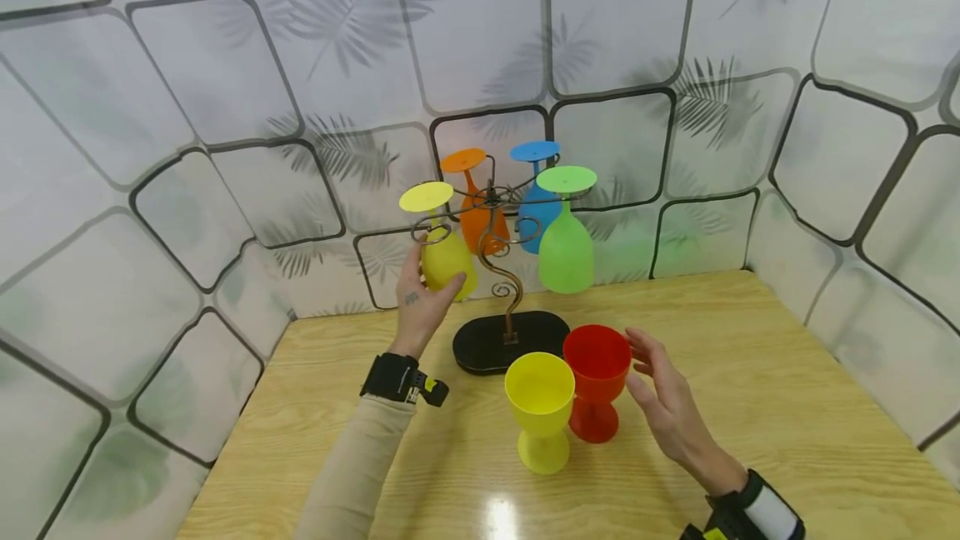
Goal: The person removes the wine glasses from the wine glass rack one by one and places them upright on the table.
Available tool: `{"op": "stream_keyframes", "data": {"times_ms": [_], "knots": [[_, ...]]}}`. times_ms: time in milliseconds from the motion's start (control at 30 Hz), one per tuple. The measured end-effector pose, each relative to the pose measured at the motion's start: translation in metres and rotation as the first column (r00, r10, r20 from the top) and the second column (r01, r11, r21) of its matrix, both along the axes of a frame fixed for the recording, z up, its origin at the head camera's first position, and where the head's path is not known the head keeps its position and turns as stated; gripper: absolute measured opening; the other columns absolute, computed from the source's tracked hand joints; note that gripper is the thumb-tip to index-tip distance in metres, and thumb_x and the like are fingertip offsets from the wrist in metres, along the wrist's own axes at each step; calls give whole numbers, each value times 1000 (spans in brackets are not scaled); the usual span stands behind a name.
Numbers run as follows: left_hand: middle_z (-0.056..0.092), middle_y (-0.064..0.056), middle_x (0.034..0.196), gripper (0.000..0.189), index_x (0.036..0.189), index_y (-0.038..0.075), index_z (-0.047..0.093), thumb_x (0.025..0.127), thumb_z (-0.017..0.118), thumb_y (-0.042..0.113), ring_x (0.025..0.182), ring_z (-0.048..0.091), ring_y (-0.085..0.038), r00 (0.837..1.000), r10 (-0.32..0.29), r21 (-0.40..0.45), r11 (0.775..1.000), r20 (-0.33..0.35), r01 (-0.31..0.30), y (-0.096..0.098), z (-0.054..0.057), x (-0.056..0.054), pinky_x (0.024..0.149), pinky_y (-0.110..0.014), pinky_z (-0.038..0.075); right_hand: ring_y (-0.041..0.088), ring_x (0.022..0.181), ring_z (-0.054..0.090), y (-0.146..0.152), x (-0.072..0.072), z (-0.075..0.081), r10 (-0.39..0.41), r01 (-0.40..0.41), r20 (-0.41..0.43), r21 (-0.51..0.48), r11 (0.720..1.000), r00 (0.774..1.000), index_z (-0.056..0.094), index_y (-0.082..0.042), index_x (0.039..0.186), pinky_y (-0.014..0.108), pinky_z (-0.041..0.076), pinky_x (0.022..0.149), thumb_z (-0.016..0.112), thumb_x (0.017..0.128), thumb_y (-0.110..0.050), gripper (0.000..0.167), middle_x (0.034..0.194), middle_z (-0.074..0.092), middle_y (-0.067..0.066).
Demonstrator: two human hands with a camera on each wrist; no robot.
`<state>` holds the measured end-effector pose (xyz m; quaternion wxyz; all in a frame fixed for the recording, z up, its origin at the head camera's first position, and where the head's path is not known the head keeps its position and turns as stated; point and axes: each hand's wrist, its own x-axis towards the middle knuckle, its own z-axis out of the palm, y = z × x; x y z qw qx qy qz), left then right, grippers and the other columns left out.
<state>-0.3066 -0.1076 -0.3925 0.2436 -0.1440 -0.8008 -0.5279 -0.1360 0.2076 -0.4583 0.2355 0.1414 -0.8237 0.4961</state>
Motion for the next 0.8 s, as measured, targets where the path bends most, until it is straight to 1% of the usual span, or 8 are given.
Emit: {"op": "stream_keyframes", "data": {"times_ms": [67, 133, 200, 333, 500, 600, 700, 800], "knots": [[48, -17, 151, 85, 157, 8, 38, 85, 81, 20, 125, 54, -38, 1000, 13, 2, 1000, 9, -13, -4, 0, 4, 94, -56, 52, 34, 125, 50, 0, 0, 0, 3, -3, -5, 3, 1000, 1000, 37, 2, 152, 13, 39, 100, 46, 101, -7, 52, 146, 52, 21], [46, -17, 153, 86, 157, 7, 37, 85, 81, 21, 127, 54, -38, 1000, 22, 7, 1000, 18, -22, -8, 0, 8, 95, -57, 52, 30, 126, 51, 0, 0, 0, 8, -8, -17, 4, 1000, 1000, 38, 3, 152, 13, 39, 101, 46, 101, -7, 53, 145, 53, 21], [45, -17, 154, 86, 158, 8, 36, 85, 81, 21, 128, 53, -38, 999, 19, 15, 1000, 26, -20, -12, 0, 11, 95, -56, 51, 22, 126, 51, 0, -1, 1, 10, -10, -32, 5, 1000, 999, 38, 2, 152, 13, 39, 101, 47, 100, -5, 53, 145, 53, 20], [44, -17, 154, 86, 158, 10, 36, 86, 81, 21, 128, 52, -39, 999, 10, 33, 999, 46, -12, -20, 0, 17, 96, -56, 50, 6, 126, 48, 0, -1, 2, 11, -11, -42, -2, 1000, 999, 39, -3, 153, 13, 39, 101, 47, 99, -3, 55, 144, 54, 19], [45, -19, 152, 85, 158, 9, 36, 86, 81, 19, 125, 54, -40, 999, 4, 33, 999, 42, -6, -26, -3, 25, 94, -56, 51, 6, 126, 48, 0, 0, 2, 14, -14, -34, -4, 1000, 999, 39, -4, 153, 13, 39, 101, 47, 99, -3, 55, 144, 54, 20], [45, -19, 151, 85, 158, 10, 36, 86, 81, 19, 124, 54, -39, 999, 19, 26, 999, 40, -20, -29, -4, 29, 94, -56, 51, 8, 125, 49, 0, 0, 2, 15, -15, -30, -1, 1000, 999, 38, -3, 153, 12, 38, 101, 47, 100, -4, 54, 144, 54, 20], [47, -19, 150, 85, 158, 10, 36, 86, 80, 20, 123, 54, -39, 999, 30, 19, 999, 38, -31, -30, -5, 31, 94, -55, 51, 9, 125, 49, 0, 0, 2, 15, -15, -30, 2, 1000, 999, 38, -2, 153, 11, 38, 101, 47, 100, -4, 54, 143, 54, 21], [48, -19, 148, 84, 158, 10, 36, 86, 80, 22, 121, 54, -38, 999, 27, 17, 999, 27, -28, -31, -7, 33, 92, -54, 51, 9, 125, 48, 0, 0, 2, 14, -14, -31, -2, 1000, 999, 38, -2, 153, 12, 38, 101, 47, 100, -4, 54, 144, 54, 21]]}}
